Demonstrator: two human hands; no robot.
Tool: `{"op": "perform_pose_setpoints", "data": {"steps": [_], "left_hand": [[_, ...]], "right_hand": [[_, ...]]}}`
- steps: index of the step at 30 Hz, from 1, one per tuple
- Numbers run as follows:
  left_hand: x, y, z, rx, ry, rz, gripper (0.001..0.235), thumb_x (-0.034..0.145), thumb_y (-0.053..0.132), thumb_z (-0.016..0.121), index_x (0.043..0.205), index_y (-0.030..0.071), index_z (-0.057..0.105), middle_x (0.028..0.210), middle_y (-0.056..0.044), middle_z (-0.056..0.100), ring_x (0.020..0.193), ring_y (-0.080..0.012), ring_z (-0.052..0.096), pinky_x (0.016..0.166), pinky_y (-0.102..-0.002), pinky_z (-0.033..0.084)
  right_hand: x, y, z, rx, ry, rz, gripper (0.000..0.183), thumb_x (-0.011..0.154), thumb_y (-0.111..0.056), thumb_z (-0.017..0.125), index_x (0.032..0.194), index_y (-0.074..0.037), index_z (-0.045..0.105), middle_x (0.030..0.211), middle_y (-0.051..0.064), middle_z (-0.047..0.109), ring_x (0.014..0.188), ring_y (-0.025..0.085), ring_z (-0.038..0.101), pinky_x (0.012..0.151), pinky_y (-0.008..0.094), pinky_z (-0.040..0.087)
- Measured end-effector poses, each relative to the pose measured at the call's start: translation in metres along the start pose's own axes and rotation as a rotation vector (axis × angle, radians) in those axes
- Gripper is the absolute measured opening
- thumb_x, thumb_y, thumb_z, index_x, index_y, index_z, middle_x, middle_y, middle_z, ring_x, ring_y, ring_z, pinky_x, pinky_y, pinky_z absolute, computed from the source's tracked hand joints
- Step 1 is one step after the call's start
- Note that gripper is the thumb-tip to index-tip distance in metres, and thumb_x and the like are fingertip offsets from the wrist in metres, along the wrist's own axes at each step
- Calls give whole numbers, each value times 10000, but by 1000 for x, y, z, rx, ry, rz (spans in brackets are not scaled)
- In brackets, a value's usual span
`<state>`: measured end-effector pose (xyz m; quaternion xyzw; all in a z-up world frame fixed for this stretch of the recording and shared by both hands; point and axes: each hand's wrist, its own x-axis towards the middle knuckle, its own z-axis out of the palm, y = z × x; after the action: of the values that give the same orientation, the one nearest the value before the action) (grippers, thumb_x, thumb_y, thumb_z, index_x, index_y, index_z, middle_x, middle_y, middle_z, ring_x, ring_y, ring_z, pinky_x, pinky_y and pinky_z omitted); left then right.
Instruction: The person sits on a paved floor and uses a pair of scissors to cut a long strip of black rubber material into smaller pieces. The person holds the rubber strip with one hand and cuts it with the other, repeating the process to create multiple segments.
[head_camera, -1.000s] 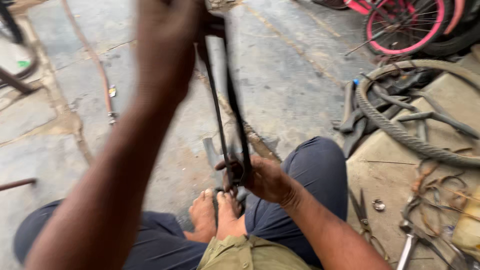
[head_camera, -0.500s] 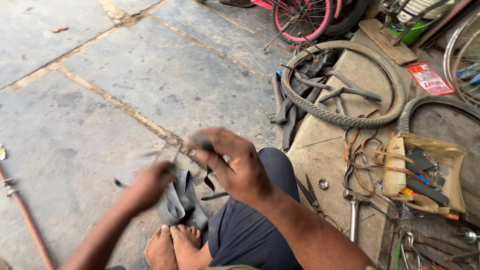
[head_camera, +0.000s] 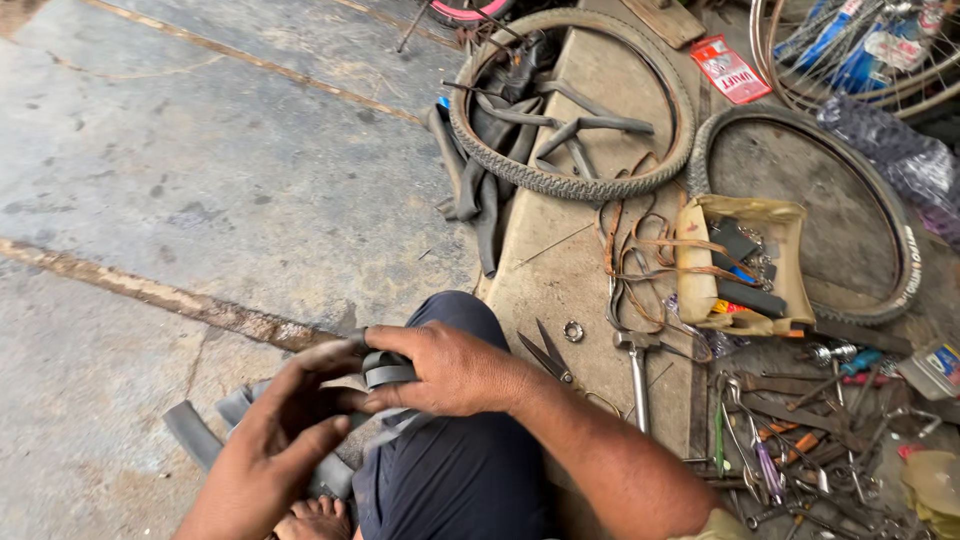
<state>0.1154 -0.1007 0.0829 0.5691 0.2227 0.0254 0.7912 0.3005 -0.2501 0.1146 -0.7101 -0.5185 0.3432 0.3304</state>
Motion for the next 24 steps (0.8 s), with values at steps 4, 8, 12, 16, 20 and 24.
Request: {"op": "perform_pose_setpoints", "data": {"steps": [4, 8, 12, 16, 20, 24], "left_hand": [[26, -29, -24, 48, 206, -32, 500, 891, 116, 673, 1377, 38, 588, 1308, -102, 715, 1185, -251, 718, 1004, -398, 569], [31, -74, -57, 344, 344, -365, 375, 972, 232, 692, 1308, 67, 692, 1132, -140, 805, 1003, -270, 744, 898, -391, 573], [41, -113, -65, 404, 342, -276, 356, 907, 247, 709, 1201, 46, 723, 1035, -138, 815, 916, -226, 760, 787, -382, 602], [43, -132, -57, 695, 293, -121, 372, 879, 270, 716, 1189, 64, 700, 1114, -114, 786, 990, -262, 777, 861, -386, 602], [25, -135, -96, 801, 617, -122, 382, 850, 292, 719, 1168, 80, 714, 1078, -150, 781, 1005, -346, 739, 888, -450, 577], [-9, -156, -166, 854, 941, -348, 435, 869, 316, 728, 1222, 68, 683, 1098, -203, 769, 1024, -381, 731, 913, -479, 576]], "right_hand": [[-3, 2, -40, -252, -84, 352, 532, 926, -369, 694, 1413, -180, 600, 1085, 89, 770, 948, 243, 781, 875, 398, 613], [-19, 13, -104, -340, 244, 359, 557, 861, -298, 772, 1383, -181, 618, 1162, 106, 733, 1049, 253, 723, 907, 415, 560], [-3, 18, -164, -462, 613, 129, 518, 813, -300, 864, 1264, -99, 704, 1047, 116, 767, 917, 239, 729, 818, 377, 570], [50, 28, -192, -562, 749, -99, 489, 933, -282, 917, 1298, -46, 691, 1068, 133, 739, 947, 238, 700, 843, 382, 548], [118, 63, -196, -468, 692, -319, 274, 996, -158, 832, 1187, -33, 680, 1133, 140, 746, 1027, 260, 715, 907, 387, 549], [168, 144, -202, -731, 630, -223, 286, 1009, -175, 814, 1210, -27, 674, 1129, 187, 748, 1068, 358, 719, 941, 452, 556]]}}
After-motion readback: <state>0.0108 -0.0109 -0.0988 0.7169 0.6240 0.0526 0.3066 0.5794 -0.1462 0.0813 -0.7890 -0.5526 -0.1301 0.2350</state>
